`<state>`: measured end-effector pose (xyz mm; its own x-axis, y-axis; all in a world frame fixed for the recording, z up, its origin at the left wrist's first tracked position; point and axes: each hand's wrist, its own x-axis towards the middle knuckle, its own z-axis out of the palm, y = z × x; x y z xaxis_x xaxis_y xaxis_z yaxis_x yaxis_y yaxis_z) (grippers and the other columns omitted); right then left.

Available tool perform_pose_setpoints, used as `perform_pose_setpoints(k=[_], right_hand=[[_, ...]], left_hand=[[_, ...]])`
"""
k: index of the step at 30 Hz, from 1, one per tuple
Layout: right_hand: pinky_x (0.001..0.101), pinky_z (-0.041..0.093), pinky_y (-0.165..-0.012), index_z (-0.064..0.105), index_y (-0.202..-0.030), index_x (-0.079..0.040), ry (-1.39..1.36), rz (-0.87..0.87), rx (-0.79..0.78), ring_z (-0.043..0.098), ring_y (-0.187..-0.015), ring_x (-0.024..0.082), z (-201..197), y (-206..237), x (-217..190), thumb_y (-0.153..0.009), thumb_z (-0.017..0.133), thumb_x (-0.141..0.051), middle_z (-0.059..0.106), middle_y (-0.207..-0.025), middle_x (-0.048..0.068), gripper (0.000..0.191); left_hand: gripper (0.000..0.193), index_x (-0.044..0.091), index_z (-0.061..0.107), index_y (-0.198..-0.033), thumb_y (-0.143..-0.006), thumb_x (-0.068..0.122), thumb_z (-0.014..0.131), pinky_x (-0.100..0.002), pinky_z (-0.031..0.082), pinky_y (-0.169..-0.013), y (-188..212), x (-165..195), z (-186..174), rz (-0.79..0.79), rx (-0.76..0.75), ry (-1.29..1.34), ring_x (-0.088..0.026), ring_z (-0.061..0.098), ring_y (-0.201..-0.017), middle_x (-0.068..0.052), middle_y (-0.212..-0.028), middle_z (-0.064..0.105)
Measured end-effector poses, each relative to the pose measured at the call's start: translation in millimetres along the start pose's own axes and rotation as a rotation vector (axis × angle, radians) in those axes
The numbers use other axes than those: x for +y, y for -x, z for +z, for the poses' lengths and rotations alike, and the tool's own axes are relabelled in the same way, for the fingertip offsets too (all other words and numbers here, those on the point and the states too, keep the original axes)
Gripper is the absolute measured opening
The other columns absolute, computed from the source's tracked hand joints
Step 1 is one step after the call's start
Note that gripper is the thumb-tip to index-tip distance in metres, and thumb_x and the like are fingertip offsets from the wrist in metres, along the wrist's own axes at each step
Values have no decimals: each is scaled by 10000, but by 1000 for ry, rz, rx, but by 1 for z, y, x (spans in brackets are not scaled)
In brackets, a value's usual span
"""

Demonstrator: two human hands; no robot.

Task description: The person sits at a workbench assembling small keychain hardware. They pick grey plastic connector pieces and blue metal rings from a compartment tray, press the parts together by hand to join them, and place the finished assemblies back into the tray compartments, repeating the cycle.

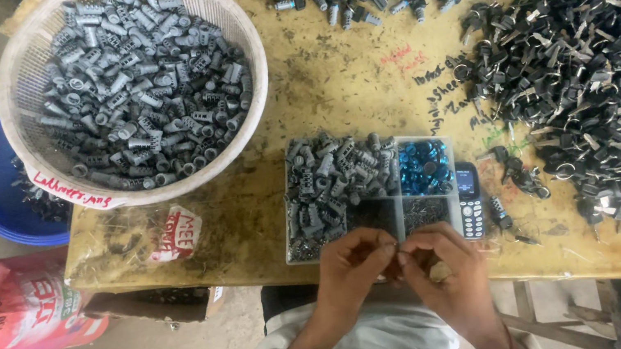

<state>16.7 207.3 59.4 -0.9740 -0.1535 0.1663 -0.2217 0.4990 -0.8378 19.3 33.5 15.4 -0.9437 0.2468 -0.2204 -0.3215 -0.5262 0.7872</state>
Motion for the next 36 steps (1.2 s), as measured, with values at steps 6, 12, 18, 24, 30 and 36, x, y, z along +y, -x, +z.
perform_pose_setpoints(k=[6, 12, 18, 24, 30, 36], right_hand=[[244, 604, -619, 687, -938, 14, -234, 202, -79, 732, -748, 130, 0, 10, 9, -860, 692, 51, 677, -960, 77, 87], [259, 587, -690, 617, -1093, 18, -587, 233, -12, 699, -817, 146, 22, 31, 20, -983, 601, 92, 615, -1054, 87, 133], [286, 600, -784, 659, -1187, -43, 32, -220, -67, 743, -963, 200, 8, 32, 30, -851, 657, 105, 718, -1114, 133, 367], [291, 624, -744, 703, -1124, -28, -463, 13, -337, 761, -889, 189, -3, 32, 38, -876, 636, 167, 716, -1085, 152, 322], [295, 572, -637, 701, -1132, -55, -38, 193, -160, 694, -735, 178, 22, 0, 15, -869, 749, -1, 720, -940, 93, 273], [337, 577, -710, 683, -1050, -57, 244, -224, -5, 704, -827, 256, 59, -30, 2, -870, 839, -134, 695, -1016, 95, 250]], left_hand=[[94, -64, 694, -1039, -971, -1, 677, -294, 626, -696, 5, 3, -9, -25, -75, 20, -159, 726, -762, -117, -900, 741], [96, -48, 712, -1039, -953, -5, 702, -244, 587, -739, 12, 2, -7, 55, -5, -124, -91, 680, -833, -62, -930, 734], [111, -51, 744, -1019, -915, -18, 729, -205, 502, -606, 17, 9, -17, -55, -34, -158, -65, 642, -717, -52, -811, 725], [96, -67, 736, -995, -902, -42, 729, -231, 510, -516, 38, 4, -20, -120, -69, -53, -90, 641, -613, -83, -791, 724], [35, -49, 699, -974, -942, -39, 691, -252, 560, -562, 57, -9, -15, -113, -109, 151, -113, 663, -629, -82, -797, 710], [55, -43, 687, -1015, -966, -29, 669, -245, 566, -638, 53, -6, -15, -78, -119, 102, -109, 680, -735, -76, -856, 711]])
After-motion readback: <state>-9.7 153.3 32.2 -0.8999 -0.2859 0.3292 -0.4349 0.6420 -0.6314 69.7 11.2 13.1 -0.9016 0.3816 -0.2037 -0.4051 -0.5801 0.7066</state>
